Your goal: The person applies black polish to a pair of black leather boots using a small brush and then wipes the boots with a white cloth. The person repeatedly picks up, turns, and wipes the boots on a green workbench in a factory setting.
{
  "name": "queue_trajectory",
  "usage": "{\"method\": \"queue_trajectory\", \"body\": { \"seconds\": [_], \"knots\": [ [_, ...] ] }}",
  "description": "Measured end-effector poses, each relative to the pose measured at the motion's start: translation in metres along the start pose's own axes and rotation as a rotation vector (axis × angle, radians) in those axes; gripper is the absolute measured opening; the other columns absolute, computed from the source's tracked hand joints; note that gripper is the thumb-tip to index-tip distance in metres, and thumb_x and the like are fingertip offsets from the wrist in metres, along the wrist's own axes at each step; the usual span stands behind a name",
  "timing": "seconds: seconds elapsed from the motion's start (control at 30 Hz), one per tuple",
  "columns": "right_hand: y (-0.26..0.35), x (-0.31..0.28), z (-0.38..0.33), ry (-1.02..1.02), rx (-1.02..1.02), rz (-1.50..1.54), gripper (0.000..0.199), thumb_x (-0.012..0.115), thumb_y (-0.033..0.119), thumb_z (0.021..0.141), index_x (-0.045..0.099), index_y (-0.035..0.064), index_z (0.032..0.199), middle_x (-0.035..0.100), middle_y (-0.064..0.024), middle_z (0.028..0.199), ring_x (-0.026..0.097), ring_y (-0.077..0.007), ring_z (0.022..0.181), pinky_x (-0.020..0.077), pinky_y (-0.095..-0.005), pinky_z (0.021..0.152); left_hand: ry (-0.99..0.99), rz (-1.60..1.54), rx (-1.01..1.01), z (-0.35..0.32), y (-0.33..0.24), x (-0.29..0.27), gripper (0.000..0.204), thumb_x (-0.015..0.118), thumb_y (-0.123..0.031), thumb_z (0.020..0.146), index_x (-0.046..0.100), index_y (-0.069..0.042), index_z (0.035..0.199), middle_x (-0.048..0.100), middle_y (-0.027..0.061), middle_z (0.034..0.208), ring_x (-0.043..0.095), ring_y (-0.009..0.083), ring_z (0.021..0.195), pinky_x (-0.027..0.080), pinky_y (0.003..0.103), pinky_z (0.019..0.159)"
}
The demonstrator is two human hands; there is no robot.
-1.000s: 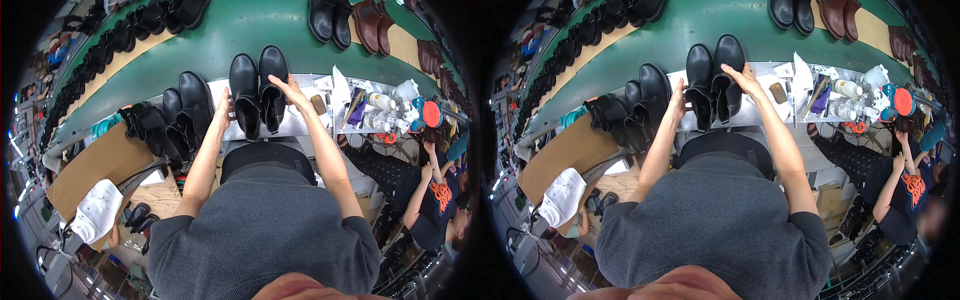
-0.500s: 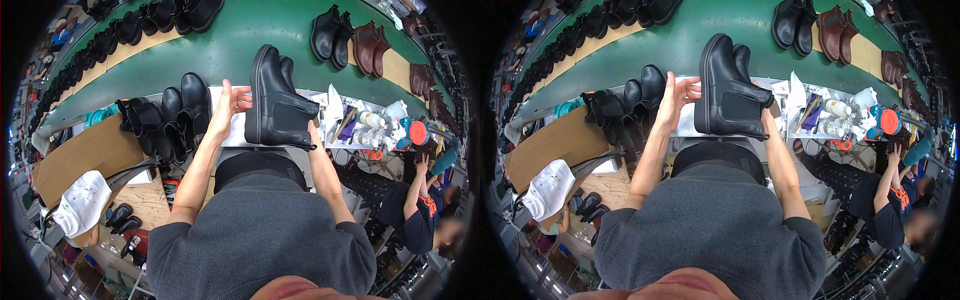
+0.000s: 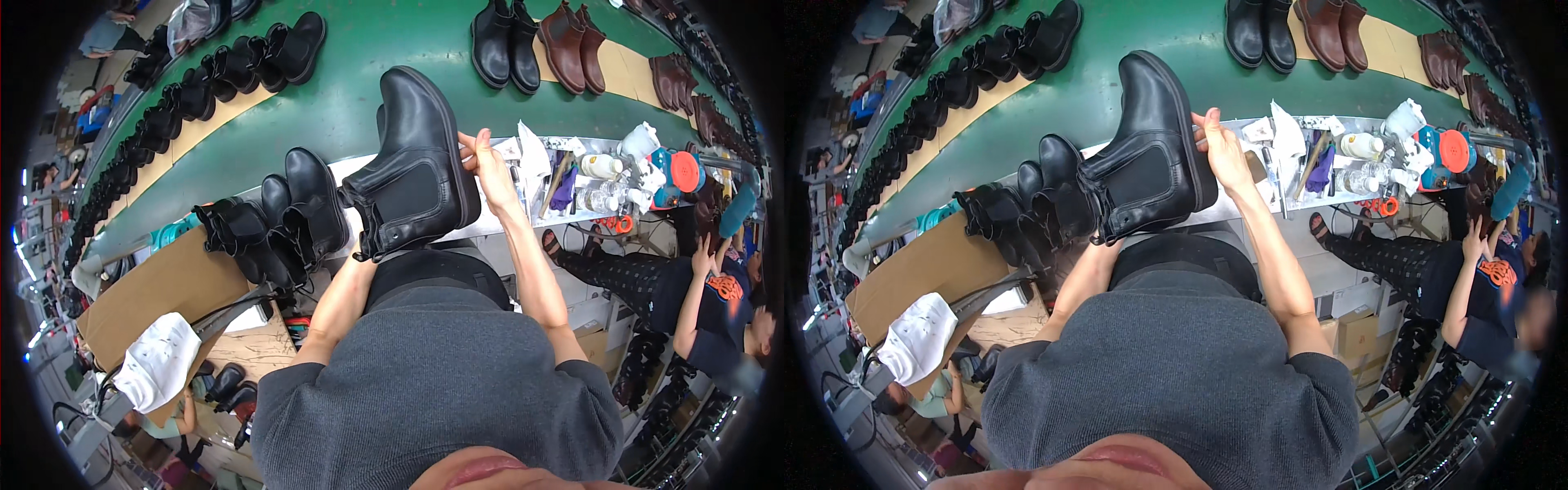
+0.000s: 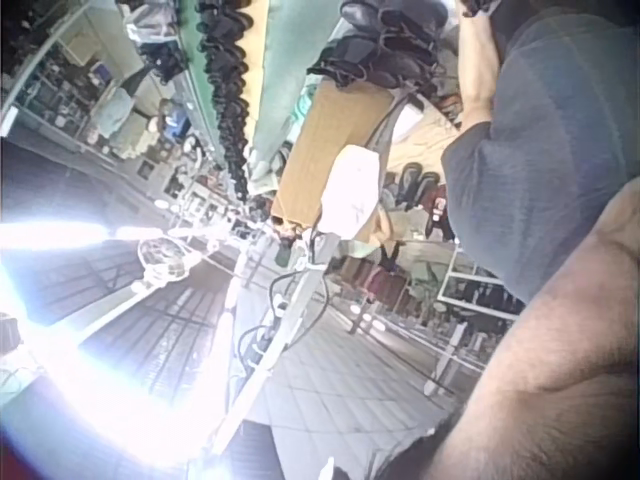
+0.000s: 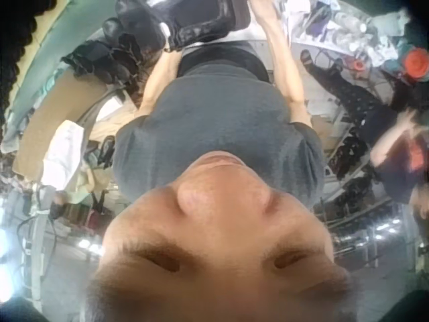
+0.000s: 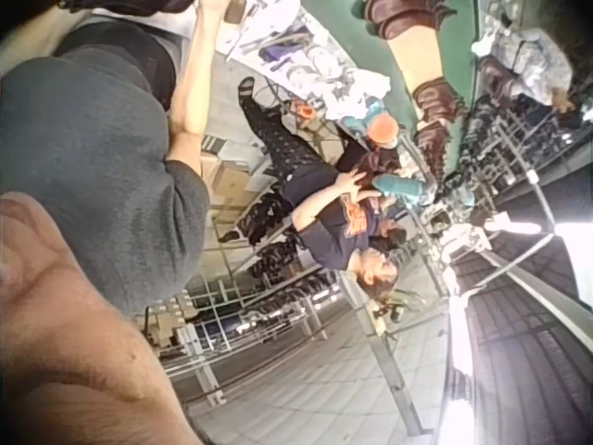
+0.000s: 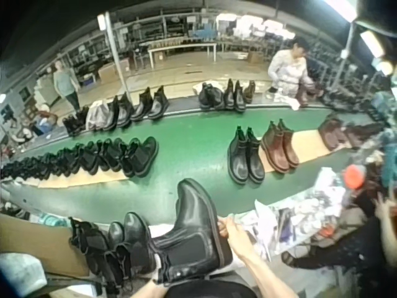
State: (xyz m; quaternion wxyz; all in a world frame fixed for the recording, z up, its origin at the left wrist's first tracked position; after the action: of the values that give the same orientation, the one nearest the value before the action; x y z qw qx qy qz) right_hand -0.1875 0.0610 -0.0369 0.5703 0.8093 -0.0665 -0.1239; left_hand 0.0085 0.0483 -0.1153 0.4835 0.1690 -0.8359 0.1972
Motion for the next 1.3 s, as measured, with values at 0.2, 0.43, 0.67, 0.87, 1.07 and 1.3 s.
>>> {"method": "queue_trajectory", "body": {
  "seconds": [0.2, 0.43, 0.67, 0.87, 1.07, 1.3],
  "knots": [
    [0.025, -0.001, -0.010, -0.027, -0.062, -0.079, 0.080, 0.023, 0.062, 0.095, 0.052, -0.0052, 0.127, 0.052, -0.0040, 0.085, 0.045, -0.0142, 0.079, 0.0378, -0.0274, 0.077, 0.150, -0.126, -0.017, 0.004, 0.007, 0.018, 0.072, 0.033, -0.061, 0.093, 0.044, -0.001, 0.131, 0.053, 0.0169, 0.125, 0.057, 0.0281, 0.107, 0.046, 0.041, 0.095],
    [-0.080, -0.011, 0.028, -0.446, -0.229, 0.050, 0.067, 0.034, 0.055, 0.096, 0.048, -0.0093, 0.107, 0.057, -0.0235, 0.101, 0.053, -0.0305, 0.099, 0.0380, -0.0355, 0.089, -0.155, 0.497, 0.657, 0.029, -0.027, 0.003, 0.063, 0.030, -0.053, 0.098, 0.045, 0.001, 0.127, 0.057, 0.0122, 0.113, 0.058, 0.0204, 0.099, 0.048, 0.031, 0.087],
    [-0.056, -0.004, 0.034, -0.236, -0.186, 0.206, 0.065, 0.031, 0.046, 0.100, 0.047, -0.0125, 0.122, 0.056, -0.0186, 0.117, 0.051, -0.0246, 0.113, 0.0349, -0.0310, 0.101, -0.211, 0.563, 0.578, 0.015, -0.045, 0.024, 0.067, 0.032, -0.056, 0.097, 0.047, 0.005, 0.121, 0.061, 0.0126, 0.102, 0.063, 0.0199, 0.086, 0.052, 0.030, 0.077],
    [-0.018, 0.006, 0.003, 0.215, 0.449, 0.987, 0.060, 0.042, 0.055, 0.094, 0.059, -0.0009, 0.110, 0.061, -0.0027, 0.084, 0.059, -0.0117, 0.073, 0.0476, -0.0205, 0.065, -0.107, 0.067, 0.172, -0.028, -0.048, 0.053, 0.063, 0.041, -0.057, 0.093, 0.054, 0.002, 0.111, 0.063, 0.0119, 0.094, 0.064, 0.0215, 0.080, 0.053, 0.031, 0.076],
    [-0.046, 0.003, -0.005, 0.290, 0.420, 1.075, 0.059, 0.044, 0.053, 0.094, 0.055, -0.0004, 0.116, 0.059, -0.0063, 0.096, 0.057, -0.0151, 0.085, 0.0446, -0.0239, 0.074, 0.053, -0.011, 0.065, -0.016, -0.036, 0.051, 0.063, 0.044, -0.056, 0.092, 0.052, 0.001, 0.116, 0.061, 0.0116, 0.101, 0.061, 0.0210, 0.089, 0.050, 0.032, 0.081],
    [-0.051, -0.001, -0.007, 0.270, 0.383, 1.048, 0.059, 0.047, 0.051, 0.093, 0.050, 0.0002, 0.124, 0.056, -0.0107, 0.109, 0.054, -0.0191, 0.098, 0.0410, -0.0279, 0.084, 0.090, -0.018, 0.001, -0.010, -0.028, 0.055, 0.064, 0.048, -0.055, 0.091, 0.049, 0.001, 0.122, 0.059, 0.0111, 0.110, 0.057, 0.0204, 0.098, 0.046, 0.032, 0.087]
  ]
}}
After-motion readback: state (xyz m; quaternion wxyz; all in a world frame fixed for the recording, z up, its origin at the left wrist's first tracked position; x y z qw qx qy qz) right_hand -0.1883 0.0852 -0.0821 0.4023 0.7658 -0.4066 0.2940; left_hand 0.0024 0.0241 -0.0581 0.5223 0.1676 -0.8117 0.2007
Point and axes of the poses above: each hand's wrist, its own z-axis towards the middle knuckle, its own x-axis out of the palm, y = z × x, the point moved 5 cm from there along z, towards the middle knuckle
